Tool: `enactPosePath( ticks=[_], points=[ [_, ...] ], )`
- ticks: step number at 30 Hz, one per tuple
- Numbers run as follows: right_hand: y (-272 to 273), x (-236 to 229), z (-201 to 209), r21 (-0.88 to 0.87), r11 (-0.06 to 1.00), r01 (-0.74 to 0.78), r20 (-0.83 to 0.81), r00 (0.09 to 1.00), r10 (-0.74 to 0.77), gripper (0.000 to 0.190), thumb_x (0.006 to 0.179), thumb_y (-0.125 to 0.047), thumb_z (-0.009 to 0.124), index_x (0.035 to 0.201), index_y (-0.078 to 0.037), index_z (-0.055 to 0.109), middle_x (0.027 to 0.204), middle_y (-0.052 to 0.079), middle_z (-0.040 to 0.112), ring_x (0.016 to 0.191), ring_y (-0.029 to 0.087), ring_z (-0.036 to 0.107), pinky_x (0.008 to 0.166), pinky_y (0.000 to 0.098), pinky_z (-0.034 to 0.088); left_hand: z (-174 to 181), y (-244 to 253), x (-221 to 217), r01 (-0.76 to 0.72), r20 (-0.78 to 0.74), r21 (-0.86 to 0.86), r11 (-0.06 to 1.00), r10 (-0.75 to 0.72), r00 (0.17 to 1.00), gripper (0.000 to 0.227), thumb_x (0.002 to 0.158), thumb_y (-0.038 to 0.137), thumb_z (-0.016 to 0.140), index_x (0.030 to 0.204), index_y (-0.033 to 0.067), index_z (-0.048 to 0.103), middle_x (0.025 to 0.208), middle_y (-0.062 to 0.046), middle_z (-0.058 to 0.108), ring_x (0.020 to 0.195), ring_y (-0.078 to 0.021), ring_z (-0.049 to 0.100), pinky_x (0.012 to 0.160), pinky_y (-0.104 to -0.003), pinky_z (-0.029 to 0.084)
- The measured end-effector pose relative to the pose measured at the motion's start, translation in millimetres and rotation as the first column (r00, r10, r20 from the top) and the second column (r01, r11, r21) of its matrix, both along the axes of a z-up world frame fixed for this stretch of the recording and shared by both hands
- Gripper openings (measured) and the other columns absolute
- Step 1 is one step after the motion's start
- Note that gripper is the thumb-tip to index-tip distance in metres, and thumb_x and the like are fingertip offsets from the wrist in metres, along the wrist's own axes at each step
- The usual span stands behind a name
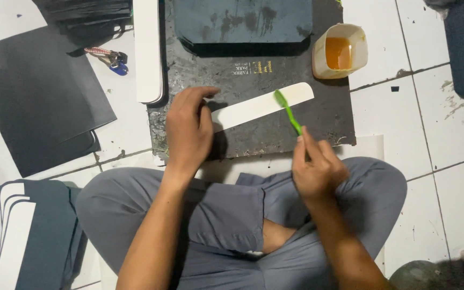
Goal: The person applies a yellowish liquid to a white rectangular insert using a green toothbrush, then places a dark gray pouch over the insert and presses the edges to adhere them. This cycle is repeated for multiple inserts and pouches, stacking the assembled units on the floor.
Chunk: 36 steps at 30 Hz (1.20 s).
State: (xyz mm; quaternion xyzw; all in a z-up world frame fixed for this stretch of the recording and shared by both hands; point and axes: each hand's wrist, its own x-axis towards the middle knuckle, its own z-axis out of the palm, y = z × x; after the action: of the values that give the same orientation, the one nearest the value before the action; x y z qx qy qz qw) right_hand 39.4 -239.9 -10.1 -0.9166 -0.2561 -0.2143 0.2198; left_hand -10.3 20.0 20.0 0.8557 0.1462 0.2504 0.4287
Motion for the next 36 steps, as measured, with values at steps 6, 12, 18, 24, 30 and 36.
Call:
enactPosePath(
  ticks=[6, 12, 18, 24, 30, 36],
  points=[
    [22, -17, -6, -0.114, 0.987, -0.112, 0.070, 0.990, 0.121, 0.025, 0.089, -0.008, 0.080, 0.114, -0.010, 0.083, 0.065, 0.005, 0.065, 0.042, 0.014, 0.051, 0.042, 0.0243, 0.040, 4, 1, 4, -0.058, 0.070, -0.040, 0.998, 0.060, 0.996, 0.039, 0.083, -0.018, 0.054, 0.104, 0.0071, 0.075, 0.089, -0.009, 0.071, 0.088, -0.0319, 0.069, 0.085, -0.043, 0.055],
    [19, -16, -11, 0.331, 0.919, -0.214, -0.182, 0.941, 0.285, 0.023, 0.086, -0.010, 0.080, 0.107, -0.019, 0.085, 0.062, 0.000, 0.064, 0.046, 0.019, 0.059, 0.043, 0.0279, 0.046, 3, 1, 3, -0.052, 0.041, -0.045, 0.998, 0.053, 0.998, 0.034, 0.084, -0.014, 0.058, 0.103, 0.0076, 0.075, 0.089, -0.010, 0.073, 0.087, -0.0338, 0.070, 0.083, -0.045, 0.054],
    [-40, 53, 35, 0.167, 0.984, -0.058, -0.001, 0.998, 0.059, 0.019, 0.099, 0.005, 0.077, 0.117, 0.007, 0.081, 0.075, 0.021, 0.067, 0.058, 0.036, 0.061, 0.053, 0.0411, 0.043, -3, 0, 5, 0.006, 0.038, -0.031, 1.000, -0.005, 0.999, 0.025, 0.087, -0.008, 0.061, 0.103, 0.0059, 0.074, 0.090, -0.013, 0.071, 0.089, -0.0379, 0.069, 0.085, -0.048, 0.054],
    [-51, 111, 82, -0.294, 0.955, 0.025, 0.123, 0.992, 0.012, 0.022, 0.099, -0.002, 0.084, 0.120, -0.003, 0.090, 0.073, 0.003, 0.067, 0.051, 0.013, 0.042, 0.048, 0.0272, 0.027, 13, -9, 10, 0.035, -0.024, -0.003, 0.999, -0.035, 0.999, 0.020, 0.089, -0.006, 0.061, 0.107, -0.0028, 0.070, 0.096, -0.012, 0.070, 0.081, -0.0225, 0.062, 0.072, -0.032, 0.049],
    [-44, 145, 81, -0.557, 0.823, 0.111, 0.260, 0.965, 0.046, 0.014, 0.104, -0.028, 0.079, 0.113, -0.026, 0.089, 0.070, -0.009, 0.066, 0.047, 0.006, 0.044, 0.048, 0.0234, 0.026, 3, -10, 15, 0.064, -0.075, 0.011, 0.998, -0.063, 0.995, 0.020, 0.089, -0.007, 0.062, 0.107, -0.0042, 0.071, 0.095, -0.013, 0.070, 0.077, -0.0202, 0.060, 0.068, -0.029, 0.050],
    [-37, 150, 94, -0.669, 0.733, 0.120, 0.236, 0.970, 0.056, 0.022, 0.104, -0.035, 0.071, 0.116, -0.030, 0.087, 0.067, -0.009, 0.064, 0.045, 0.010, 0.041, 0.049, 0.0263, 0.027, 6, -13, 17, 0.048, -0.061, 0.016, 0.999, -0.047, 0.997, 0.020, 0.088, -0.007, 0.063, 0.105, -0.0041, 0.071, 0.096, -0.014, 0.071, 0.080, -0.0229, 0.064, 0.072, -0.032, 0.052]
  ],
)
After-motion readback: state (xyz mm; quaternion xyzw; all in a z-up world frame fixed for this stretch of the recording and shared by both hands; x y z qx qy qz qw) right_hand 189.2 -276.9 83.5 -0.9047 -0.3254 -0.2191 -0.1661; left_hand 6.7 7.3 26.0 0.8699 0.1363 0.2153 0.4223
